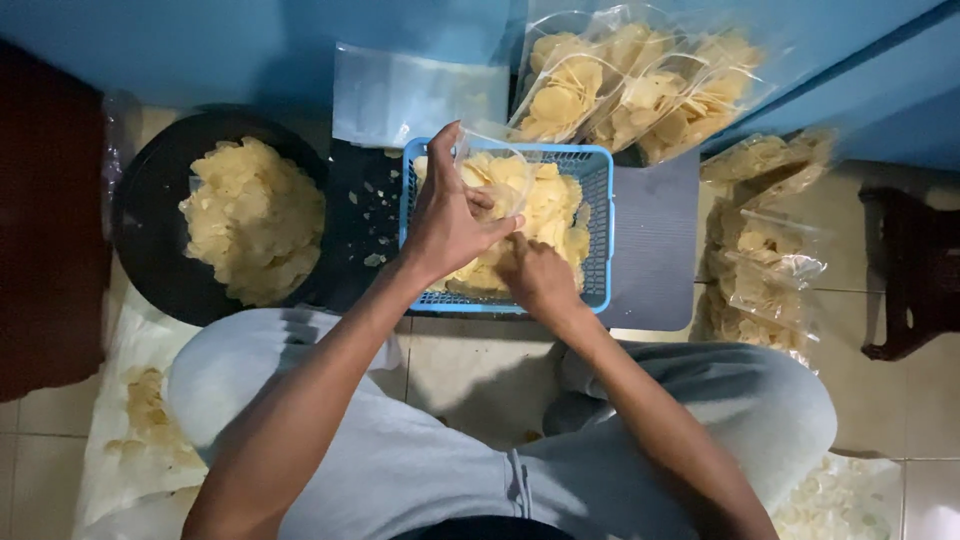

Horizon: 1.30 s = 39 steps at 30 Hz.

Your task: Manually packaging chips into plastic bags from a basket

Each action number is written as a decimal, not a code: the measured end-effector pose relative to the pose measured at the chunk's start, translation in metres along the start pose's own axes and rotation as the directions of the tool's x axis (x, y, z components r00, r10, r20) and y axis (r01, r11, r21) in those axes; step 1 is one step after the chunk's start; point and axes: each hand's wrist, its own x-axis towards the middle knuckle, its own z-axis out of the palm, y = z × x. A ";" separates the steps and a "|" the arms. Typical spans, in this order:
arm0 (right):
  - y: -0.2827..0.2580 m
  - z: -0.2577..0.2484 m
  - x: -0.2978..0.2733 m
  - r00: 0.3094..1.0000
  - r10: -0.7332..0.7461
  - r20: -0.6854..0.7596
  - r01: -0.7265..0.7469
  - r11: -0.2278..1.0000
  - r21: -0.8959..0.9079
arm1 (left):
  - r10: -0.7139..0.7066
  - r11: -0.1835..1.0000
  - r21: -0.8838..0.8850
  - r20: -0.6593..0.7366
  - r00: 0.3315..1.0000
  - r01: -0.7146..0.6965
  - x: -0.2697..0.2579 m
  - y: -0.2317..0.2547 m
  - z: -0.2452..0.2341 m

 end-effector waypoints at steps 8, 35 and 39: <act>-0.006 0.013 0.000 0.999 -0.032 0.004 0.031 0.998 0.049 | 0.042 0.996 -0.082 0.049 0.998 -0.038 -0.004 0.018 -0.004; 0.067 -0.125 0.004 0.990 0.142 0.022 -0.135 0.865 0.483 | 0.246 0.935 -0.191 -0.258 0.934 -0.299 0.002 0.005 -0.004; 0.064 -0.162 -0.013 0.985 0.170 -0.012 -0.107 0.668 0.736 | 0.266 0.920 -0.236 -0.211 0.941 -0.313 -0.002 0.004 -0.001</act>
